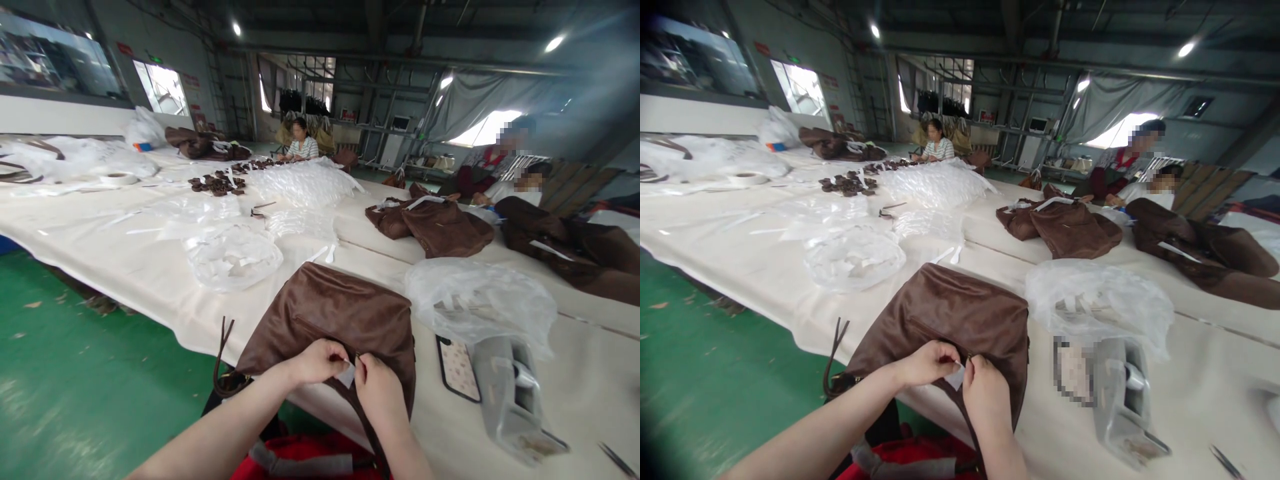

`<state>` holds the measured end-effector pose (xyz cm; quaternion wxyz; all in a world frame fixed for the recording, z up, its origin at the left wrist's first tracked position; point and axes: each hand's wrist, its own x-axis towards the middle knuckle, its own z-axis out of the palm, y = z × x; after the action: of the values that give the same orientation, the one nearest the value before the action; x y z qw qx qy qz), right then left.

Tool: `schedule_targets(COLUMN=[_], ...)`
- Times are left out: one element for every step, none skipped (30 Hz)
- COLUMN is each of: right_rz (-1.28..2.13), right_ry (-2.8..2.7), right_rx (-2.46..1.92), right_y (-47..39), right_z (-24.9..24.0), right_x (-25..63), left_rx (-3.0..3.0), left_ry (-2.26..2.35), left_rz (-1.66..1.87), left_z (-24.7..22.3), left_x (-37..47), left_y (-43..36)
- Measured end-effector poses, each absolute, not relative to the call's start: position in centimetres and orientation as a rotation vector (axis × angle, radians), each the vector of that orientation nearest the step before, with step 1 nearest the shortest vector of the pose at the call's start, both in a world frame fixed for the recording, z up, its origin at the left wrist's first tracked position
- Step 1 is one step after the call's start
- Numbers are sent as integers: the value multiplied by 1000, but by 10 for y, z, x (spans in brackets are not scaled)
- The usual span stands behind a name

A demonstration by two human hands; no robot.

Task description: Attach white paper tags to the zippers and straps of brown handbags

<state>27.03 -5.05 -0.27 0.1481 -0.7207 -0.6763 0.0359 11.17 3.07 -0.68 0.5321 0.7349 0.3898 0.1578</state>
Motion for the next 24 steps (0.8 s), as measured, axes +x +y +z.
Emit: schedule_targets(right_rz=[104,105,100,84,58,24,-12,-46,-74,-98,-119,-139,-157,-172,-182,-184,-177,-159,-126,-77,-11,72,168,270], right_ry=[-1946,-1943,-1937,-1926,-1913,-1899,-1887,-1878,-1872,-1868,-1865,-1863,-1862,-1863,-1864,-1866,-1868,-1870,-1871,-1867,-1856,-1837,-1805,-1756], right_rx=[-2061,-2047,-2034,-2023,-2014,-2007,-2003,-2001,-2000,-1999,-1999,-2002,-2005,-2008,-2010,-2009,-2006,-1996,-1974,-1942,-1900,-1852,-1807,-1774], right_y=[-50,-51,-51,-53,-54,-56,-58,-60,-61,-63,-63,-64,-65,-65,-65,-65,-66,-66,-66,-66,-67,-67,-67,-67], right_z=[-2,-1,0,0,0,0,0,-1,-2,-3,-4,-5,-6,-7,-7,-8,-9,-9,-10,-10,-11,-11,-11,-10], right_x=[271,272,273,274,274,274,273,272,271,269,268,267,265,264,263,262,262,261,261,262,263,265,268,271], left_rx=[1758,1762,1766,1768,1767,1763,1757,1749,1737,1724,1709,1694,1678,1663,1648,1634,1620,1606,1592,1576,1561,1548,1536,1529], left_ry=[942,960,984,1012,1040,1067,1089,1108,1124,1136,1146,1154,1160,1164,1166,1167,1164,1159,1152,1143,1134,1126,1119,1111], left_rz=[374,376,384,397,415,436,461,488,516,547,578,608,636,660,681,699,712,722,730,735,740,744,748,752], left_z=[-5,-3,-1,0,2,3,4,5,6,6,7,7,7,7,6,5,3,1,-1,-4,-6,-8,-11,-13], left_x=[112,113,114,116,119,122,126,129,133,136,139,142,144,146,147,148,149,149,150,150,150,150,150,149], left_y=[30,28,27,25,22,20,18,16,14,12,10,8,7,5,4,4,3,3,4,4,5,6,6,7])
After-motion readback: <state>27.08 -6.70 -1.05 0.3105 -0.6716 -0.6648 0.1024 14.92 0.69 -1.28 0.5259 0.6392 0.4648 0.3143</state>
